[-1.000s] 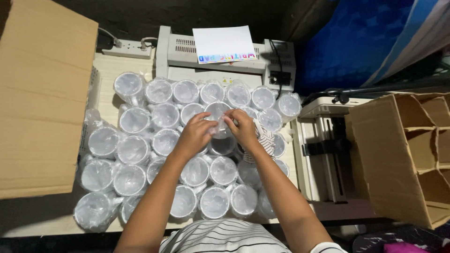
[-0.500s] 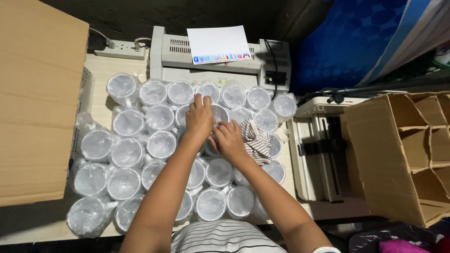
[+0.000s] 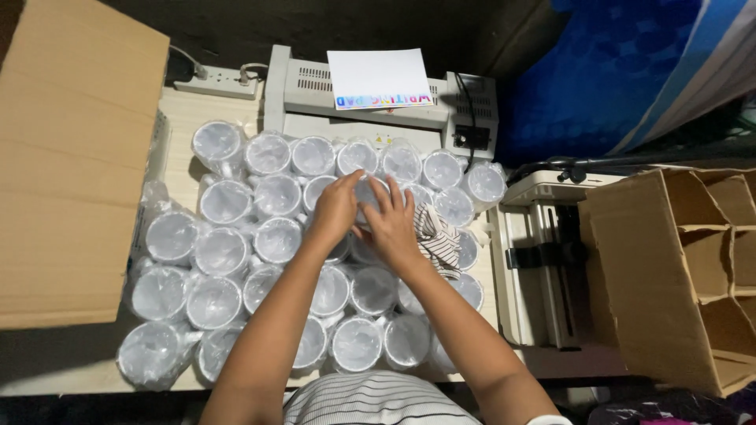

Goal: The person wipes white mugs with a cloth and places them individually into protective plastic bags before putting them into a cardboard shipping box.

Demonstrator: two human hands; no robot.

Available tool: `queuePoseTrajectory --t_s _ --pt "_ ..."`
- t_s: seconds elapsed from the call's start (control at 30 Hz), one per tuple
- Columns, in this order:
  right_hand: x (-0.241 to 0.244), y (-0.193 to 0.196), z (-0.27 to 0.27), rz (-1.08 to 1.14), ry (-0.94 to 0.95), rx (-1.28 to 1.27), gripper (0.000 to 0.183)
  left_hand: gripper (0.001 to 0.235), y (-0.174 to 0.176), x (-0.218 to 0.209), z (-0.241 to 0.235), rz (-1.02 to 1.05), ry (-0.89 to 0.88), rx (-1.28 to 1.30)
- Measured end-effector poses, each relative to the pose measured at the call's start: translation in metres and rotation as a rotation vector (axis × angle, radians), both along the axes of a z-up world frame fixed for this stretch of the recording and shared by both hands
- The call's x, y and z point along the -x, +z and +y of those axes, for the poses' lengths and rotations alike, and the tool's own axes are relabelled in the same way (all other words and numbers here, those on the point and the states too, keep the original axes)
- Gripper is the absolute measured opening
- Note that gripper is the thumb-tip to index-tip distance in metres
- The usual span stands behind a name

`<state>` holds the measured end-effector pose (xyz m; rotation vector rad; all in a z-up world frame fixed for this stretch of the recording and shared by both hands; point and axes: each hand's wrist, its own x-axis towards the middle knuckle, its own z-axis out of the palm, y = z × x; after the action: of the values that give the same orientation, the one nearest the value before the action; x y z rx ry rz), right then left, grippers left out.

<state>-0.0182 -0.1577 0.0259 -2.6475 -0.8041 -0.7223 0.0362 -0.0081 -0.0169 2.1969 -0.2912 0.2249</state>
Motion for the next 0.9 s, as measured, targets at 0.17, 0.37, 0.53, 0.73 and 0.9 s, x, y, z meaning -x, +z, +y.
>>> queuePoseTrajectory --t_s 0.17,0.37,0.53,0.73,0.9 --pt "-0.023 -0.007 -0.001 0.191 -0.012 0.007 0.062 0.045 -0.004 0.024 -0.005 -0.123 0.010 0.004" --pt "-0.036 -0.012 0.005 0.311 -0.026 0.052 0.051 0.037 0.002 0.050 -0.002 -0.114 0.065 -0.102" --pt "-0.038 -0.010 0.003 0.318 -0.044 0.101 0.042 0.028 0.003 0.052 -0.005 -0.182 0.105 -0.138" --pt "-0.040 -0.010 -0.001 0.320 -0.049 0.096 0.040 0.032 -0.010 0.044 -0.007 -0.206 0.102 -0.093" --pt "-0.046 -0.017 -0.007 0.290 -0.025 -0.105 0.052 0.059 -0.030 0.028 -0.001 -0.108 -0.083 0.340"
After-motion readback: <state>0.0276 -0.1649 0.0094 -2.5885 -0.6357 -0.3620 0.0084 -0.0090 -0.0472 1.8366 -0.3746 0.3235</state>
